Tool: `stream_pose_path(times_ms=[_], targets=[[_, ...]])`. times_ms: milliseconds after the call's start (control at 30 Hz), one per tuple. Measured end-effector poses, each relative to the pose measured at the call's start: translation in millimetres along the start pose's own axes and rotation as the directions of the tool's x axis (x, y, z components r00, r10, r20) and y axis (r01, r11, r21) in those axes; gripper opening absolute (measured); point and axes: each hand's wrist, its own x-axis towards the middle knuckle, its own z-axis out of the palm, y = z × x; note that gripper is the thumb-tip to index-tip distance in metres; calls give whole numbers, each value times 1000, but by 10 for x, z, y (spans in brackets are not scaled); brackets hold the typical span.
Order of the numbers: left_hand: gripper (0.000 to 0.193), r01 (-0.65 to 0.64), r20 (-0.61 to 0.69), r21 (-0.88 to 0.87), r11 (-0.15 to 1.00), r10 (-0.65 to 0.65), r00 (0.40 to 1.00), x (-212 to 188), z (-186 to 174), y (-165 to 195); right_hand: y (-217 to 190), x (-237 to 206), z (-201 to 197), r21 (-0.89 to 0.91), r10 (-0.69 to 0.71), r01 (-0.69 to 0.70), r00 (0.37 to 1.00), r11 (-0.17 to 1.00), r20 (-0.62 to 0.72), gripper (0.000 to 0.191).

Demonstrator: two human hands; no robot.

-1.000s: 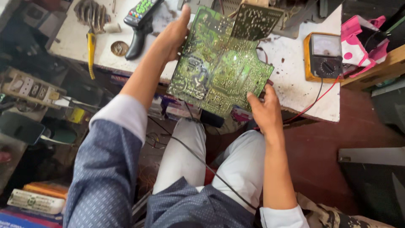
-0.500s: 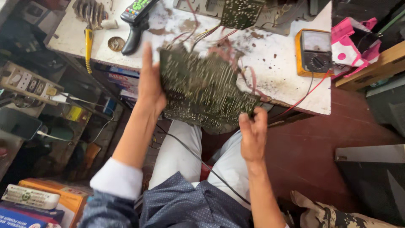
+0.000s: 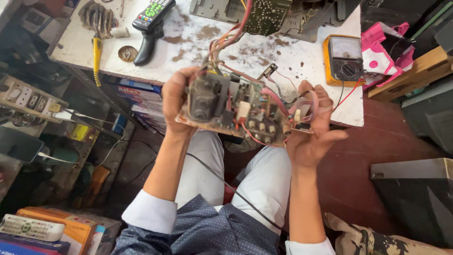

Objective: The person is repairing a circuit board. They use a soldering iron to work on the board's components and a multimeter to test electrical connections. The person repeatedly flips the board over to access different sides.

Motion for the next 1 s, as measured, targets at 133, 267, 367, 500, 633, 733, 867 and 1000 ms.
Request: stream_pose_path(times_ms=[133, 267, 367, 500, 633, 733, 867, 1000], targets=[[31, 54, -1, -4, 999, -54, 999, -52, -120, -351, 97, 95, -283, -212, -27, 28, 1000, 977, 11, 74], [23, -117, 112, 193, 974, 96, 989, -140, -97, -540, 280, 106, -533, -122, 46, -64, 989, 990, -141, 60], [24, -247, 68, 347, 905, 239, 969, -218, -2, -603, 405, 94, -666, 21, 95, -93, 973, 995, -211, 58], [34, -23, -235, 609, 793, 208, 950, -321, 5, -682, 426, 169, -814, -84, 104, -127, 966, 988, -236, 58], [35, 368, -559, 626, 688, 66, 827, -313, -118, -900, 436, 192, -881, -184, 97, -135, 974, 974, -203, 61], [39, 346, -460, 628, 697, -26, 888, -303, -219, -1026, 454, 212, -963, -100, 199, -223, 958, 970, -207, 58], [29, 373, -185, 267, 888, -333, 925, -128, -286, -1050, 469, 365, -1073, -284, 152, -293, 890, 913, -431, 52], [17, 436, -120, 51, 899, -428, 896, -91, -354, -1023, 172, 290, -887, -763, -265, -94, 905, 639, -334, 48]])
